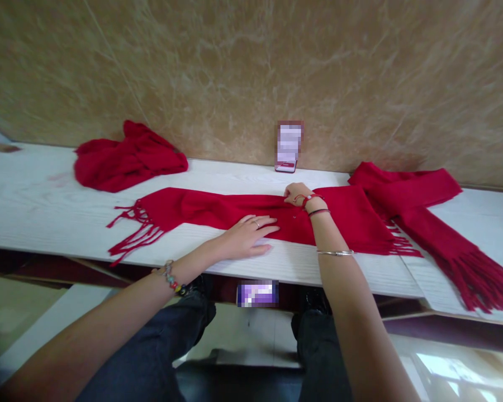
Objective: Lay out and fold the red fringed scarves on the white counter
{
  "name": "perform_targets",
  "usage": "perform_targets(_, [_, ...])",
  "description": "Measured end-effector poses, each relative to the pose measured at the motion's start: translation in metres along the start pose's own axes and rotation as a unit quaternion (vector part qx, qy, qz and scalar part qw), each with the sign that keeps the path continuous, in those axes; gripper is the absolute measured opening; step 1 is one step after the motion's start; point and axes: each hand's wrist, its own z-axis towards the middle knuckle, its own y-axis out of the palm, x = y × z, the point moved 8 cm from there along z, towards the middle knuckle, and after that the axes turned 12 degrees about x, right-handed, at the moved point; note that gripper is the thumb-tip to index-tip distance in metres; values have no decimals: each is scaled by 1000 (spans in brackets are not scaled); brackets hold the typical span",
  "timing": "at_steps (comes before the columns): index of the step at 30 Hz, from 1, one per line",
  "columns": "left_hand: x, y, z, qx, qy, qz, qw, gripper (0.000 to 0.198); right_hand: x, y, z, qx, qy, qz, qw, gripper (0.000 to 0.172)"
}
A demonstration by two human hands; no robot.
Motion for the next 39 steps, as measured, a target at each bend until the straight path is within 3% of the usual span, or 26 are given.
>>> perform_targets(2, [0, -1, 0, -1, -3, 3, 1000, 50, 0, -5, -1, 31, -1, 10, 999, 15])
perform_targets(4, [0, -1, 0, -7, -5, 8, 1000, 50, 2, -16, -1, 101, 9, 41, 994, 18])
perform_targets(6, [1, -1, 0, -16, -5, 10, 1000, 50, 10, -25, -2, 179, 43, 78, 980, 20])
perform_targets(8, [2, 0, 0, -31, -6, 10, 999, 50, 17, -24, -3, 209, 75, 93, 971, 21])
perform_targets(10, [2, 1, 0, -47, -14, 13, 999, 50, 16, -17, -2, 195, 64, 96, 974, 21])
perform_targets(15, [0, 3, -1, -91, -47, 23, 994, 55, -3, -3, -3, 98, -44, 70, 992, 26])
perform_targets(18, [1, 5, -1, -100, -42, 25, 994, 55, -4, 5, -6, 47, -24, 16, 998, 23])
perform_targets(21, [0, 7, -1, -99, -40, 24, 994, 56, -4, 5, -8, 43, 18, -10, 999, 23])
perform_targets(25, [-1, 8, -1, -105, -46, 25, 993, 56, -11, 5, -11, 41, 24, -27, 998, 25])
perform_targets(31, [0, 6, -1, -114, -52, 31, 992, 57, -15, -1, -13, 77, 27, -40, 996, 31])
perform_targets(39, [1, 6, -1, -129, -55, 28, 990, 59, -3, -19, -5, 216, 121, 26, 969, 33])
